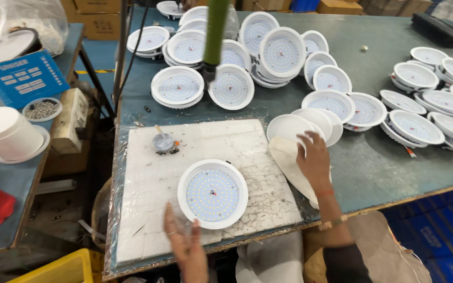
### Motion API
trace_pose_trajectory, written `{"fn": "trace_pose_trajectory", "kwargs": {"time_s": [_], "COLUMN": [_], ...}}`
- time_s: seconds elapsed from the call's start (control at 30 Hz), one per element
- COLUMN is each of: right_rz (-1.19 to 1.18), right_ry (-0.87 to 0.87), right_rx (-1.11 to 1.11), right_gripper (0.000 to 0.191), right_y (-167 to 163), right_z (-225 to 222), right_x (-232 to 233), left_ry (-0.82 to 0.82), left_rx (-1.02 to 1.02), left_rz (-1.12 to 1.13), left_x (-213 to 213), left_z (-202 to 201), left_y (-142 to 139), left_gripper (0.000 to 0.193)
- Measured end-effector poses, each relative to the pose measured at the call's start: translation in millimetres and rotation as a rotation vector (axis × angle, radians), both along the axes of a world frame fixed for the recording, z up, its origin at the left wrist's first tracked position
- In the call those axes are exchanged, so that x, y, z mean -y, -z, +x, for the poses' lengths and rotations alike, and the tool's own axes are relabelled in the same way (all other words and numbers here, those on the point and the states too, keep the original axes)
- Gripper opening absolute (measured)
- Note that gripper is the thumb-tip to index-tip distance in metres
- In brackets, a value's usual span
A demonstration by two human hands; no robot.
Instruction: The person assembles circular LED light fixtures by hand and using a power screwdriver, wiping down components with a cloth and pressing white covers onto the bases before placing the finished items into a yellow crate.
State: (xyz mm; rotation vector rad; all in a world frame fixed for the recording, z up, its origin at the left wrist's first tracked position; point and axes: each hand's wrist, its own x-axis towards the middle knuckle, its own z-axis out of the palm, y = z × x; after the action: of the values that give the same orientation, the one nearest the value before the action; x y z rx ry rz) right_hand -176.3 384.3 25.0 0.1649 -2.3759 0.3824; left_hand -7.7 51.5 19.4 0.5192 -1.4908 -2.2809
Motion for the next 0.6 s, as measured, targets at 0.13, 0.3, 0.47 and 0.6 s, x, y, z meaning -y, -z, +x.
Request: {"fn": "trace_pose_trajectory", "kwargs": {"time_s": [0.13, 0.3, 0.47, 0.6], "right_rz": [0.009, 0.088, 0.166, 0.090], "right_ry": [0.213, 0.329, 0.376, 0.311], "right_rx": [0.118, 0.271, 0.099, -0.026], "right_gripper": [0.031, 0.022, 0.042, 0.034], "right_y": [6.3, 4.1, -5.6, -21.7], "right_z": [-49.7, -83.0, -93.4, -87.7], "right_x": [-30.0, -38.2, -37.2, -35.4], "left_ry": [0.041, 0.194, 0.213, 0.218], "left_rx": [-0.355, -0.341, -0.328, -0.201], "left_rz": [0.021, 0.658, 0.614, 0.353], "left_x": [42.8, 68.3, 68.7, 69.2], "left_z": [-8.2, -15.2, -26.8, -49.5], "left_y": [-17.3, -33.3, -17.9, 3.3], "left_gripper": [0.073, 0.066, 0.067, 0.062]}}
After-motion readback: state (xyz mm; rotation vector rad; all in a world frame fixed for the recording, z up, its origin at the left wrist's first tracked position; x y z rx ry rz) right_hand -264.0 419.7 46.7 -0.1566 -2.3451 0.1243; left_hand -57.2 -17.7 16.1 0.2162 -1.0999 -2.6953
